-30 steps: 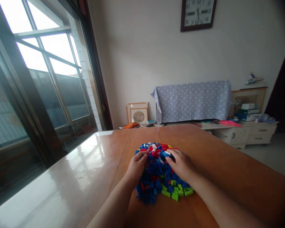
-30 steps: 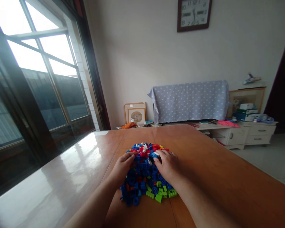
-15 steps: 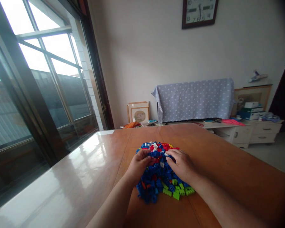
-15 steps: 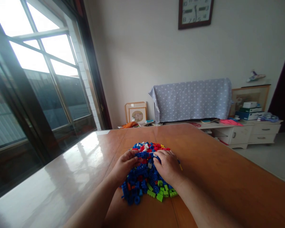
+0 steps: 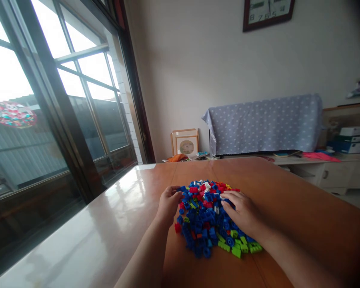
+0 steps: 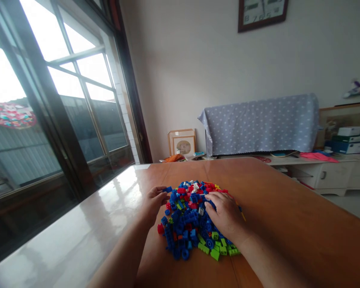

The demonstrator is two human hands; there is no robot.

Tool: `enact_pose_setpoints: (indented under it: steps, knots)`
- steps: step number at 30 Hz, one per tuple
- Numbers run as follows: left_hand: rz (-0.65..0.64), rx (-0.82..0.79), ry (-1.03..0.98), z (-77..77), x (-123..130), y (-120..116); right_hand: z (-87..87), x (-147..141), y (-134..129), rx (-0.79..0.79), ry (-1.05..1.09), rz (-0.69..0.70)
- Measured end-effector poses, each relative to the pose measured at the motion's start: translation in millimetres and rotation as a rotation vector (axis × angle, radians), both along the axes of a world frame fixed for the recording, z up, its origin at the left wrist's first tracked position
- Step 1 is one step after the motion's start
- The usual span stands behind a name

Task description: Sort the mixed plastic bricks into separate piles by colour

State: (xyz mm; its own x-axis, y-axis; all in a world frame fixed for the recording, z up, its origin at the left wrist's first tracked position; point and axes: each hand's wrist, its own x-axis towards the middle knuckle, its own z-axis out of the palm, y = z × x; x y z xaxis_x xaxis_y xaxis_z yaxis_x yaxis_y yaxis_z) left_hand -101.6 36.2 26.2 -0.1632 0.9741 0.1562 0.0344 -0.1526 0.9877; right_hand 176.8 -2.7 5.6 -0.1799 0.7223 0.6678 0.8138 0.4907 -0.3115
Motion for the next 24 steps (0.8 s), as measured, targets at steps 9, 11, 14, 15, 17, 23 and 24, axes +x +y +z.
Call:
enact_pose_setpoints:
  steps: [9,11,14,15,17,23,24]
  knots:
    - [0.413,-0.122,0.461,-14.5,-58.8,19.2,-8.9,3.3,5.4,-0.021,-0.009,0.011]
    - [0.404,-0.140,0.449,-17.4,-60.6,19.3,-10.6,4.1,6.9,-0.034,-0.015,0.010]
    - [0.413,-0.162,0.402,-18.4,-61.3,18.0,-11.5,4.0,7.5,-0.045,-0.020,0.018]
    - [0.425,-0.167,0.379,-17.4,-61.9,17.3,-11.2,3.8,7.2,-0.045,-0.018,0.020]
    - [0.454,-0.173,0.324,-13.5,-64.2,15.6,-9.9,3.3,5.9,-0.038,-0.010,0.018]
    - [0.466,-0.215,0.245,-3.3,-69.5,12.0,-5.9,2.7,3.0,-0.018,0.004,0.022]
    - [0.453,-0.214,0.263,-4.1,-68.7,12.5,-5.8,2.7,3.2,-0.016,0.004,0.026]
